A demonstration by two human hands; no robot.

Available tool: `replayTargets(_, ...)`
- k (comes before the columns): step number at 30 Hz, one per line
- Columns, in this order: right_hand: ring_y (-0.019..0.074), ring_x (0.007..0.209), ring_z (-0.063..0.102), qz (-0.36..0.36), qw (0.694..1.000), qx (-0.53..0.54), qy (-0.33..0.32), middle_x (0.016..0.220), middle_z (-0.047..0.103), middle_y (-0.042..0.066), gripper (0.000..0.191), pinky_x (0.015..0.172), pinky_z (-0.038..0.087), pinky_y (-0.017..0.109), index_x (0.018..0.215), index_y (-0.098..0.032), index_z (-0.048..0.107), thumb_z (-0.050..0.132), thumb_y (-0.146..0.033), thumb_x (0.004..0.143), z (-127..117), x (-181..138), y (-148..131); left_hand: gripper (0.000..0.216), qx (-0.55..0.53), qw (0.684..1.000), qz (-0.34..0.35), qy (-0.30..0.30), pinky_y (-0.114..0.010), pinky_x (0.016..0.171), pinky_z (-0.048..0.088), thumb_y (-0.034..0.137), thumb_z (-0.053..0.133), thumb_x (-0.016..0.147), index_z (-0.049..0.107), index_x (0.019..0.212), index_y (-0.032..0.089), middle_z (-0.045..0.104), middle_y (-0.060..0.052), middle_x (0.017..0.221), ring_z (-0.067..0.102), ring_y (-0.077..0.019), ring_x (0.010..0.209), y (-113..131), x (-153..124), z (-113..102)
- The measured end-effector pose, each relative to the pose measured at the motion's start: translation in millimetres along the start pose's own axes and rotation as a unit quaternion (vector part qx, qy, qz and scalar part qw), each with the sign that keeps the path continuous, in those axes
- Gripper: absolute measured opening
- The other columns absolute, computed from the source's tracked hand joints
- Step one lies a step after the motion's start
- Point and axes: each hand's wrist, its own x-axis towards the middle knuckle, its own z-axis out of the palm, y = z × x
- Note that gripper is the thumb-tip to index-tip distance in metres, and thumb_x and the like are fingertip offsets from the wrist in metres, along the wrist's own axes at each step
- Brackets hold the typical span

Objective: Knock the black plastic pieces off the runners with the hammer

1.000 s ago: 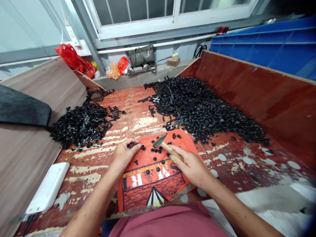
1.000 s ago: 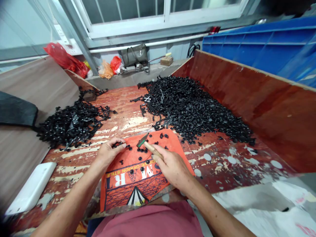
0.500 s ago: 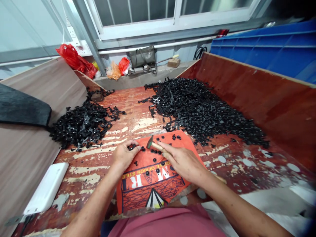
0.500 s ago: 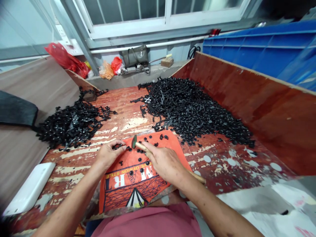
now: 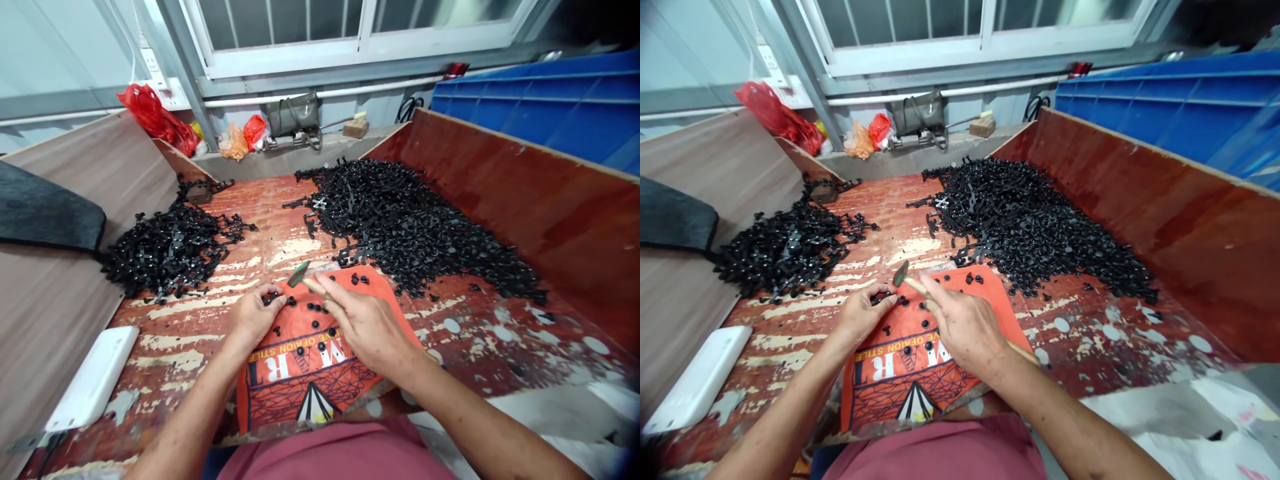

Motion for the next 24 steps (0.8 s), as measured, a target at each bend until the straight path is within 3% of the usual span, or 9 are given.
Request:
replayTargets(5,0.0225,0.074,0.073,0.008,0.997,-0.062,-0.046,0.087,0.078,0.003,0.05,0.064,0.052,0.031,0.148,-0.036,0.044,0.047,-0.026,0.099,1.8,1.6,0.4,0.021,0.015,1.0,0.0,-0.002,-0.027,0.064,0.045,0.042,0.071,0.07,0.075,0.084,0.026,0.073,0.0,0.07,0.065,-0.0215,0.07,-0.2,-0.2,-1.3)
replayTargets(11,0.0195,0.1,0.07,-0.014,0.994,0.071,0.08,0.123,0.07,0.001,0.055,0.09,0.054,0.035,0.156,-0.034,0.024,0.038,-0.027,0.104,-19.2,2.0,-0.1,0.022,0.021,1.0,0.01,0.009,-0.028,0.064,0.045,0.041,0.071,0.072,0.074,0.087,0.025,0.074,0.0,0.076,0.064,-0.02,0.069,-3.4,-2.3,0.4)
replayTargets(17,0.0198,0.097,0.071,0.026,0.994,0.093,0.042,0.128,0.068,0.0,0.048,0.092,0.055,0.039,0.15,-0.04,0.037,0.038,-0.028,0.104,-16.4,-4.0,10.1,0.027,-0.083,0.997,0.001,-0.005,-0.026,0.067,0.045,0.04,0.071,0.072,0.071,0.09,0.02,0.073,-0.001,0.085,0.063,-0.0172,0.072,-0.5,-2.9,-1.1)
replayTargets(24,0.0212,0.099,0.071,0.034,0.997,0.071,0.02,0.132,0.065,0.001,0.046,0.085,0.058,0.037,0.148,-0.042,0.04,0.038,-0.03,0.104,-9.5,-10.7,15.9,0.027,-0.054,0.998,0.01,0.003,-0.027,0.07,0.047,0.041,0.071,0.072,0.073,0.089,0.021,0.074,-0.002,0.084,0.064,-0.0179,0.073,-2.4,-0.7,2.9)
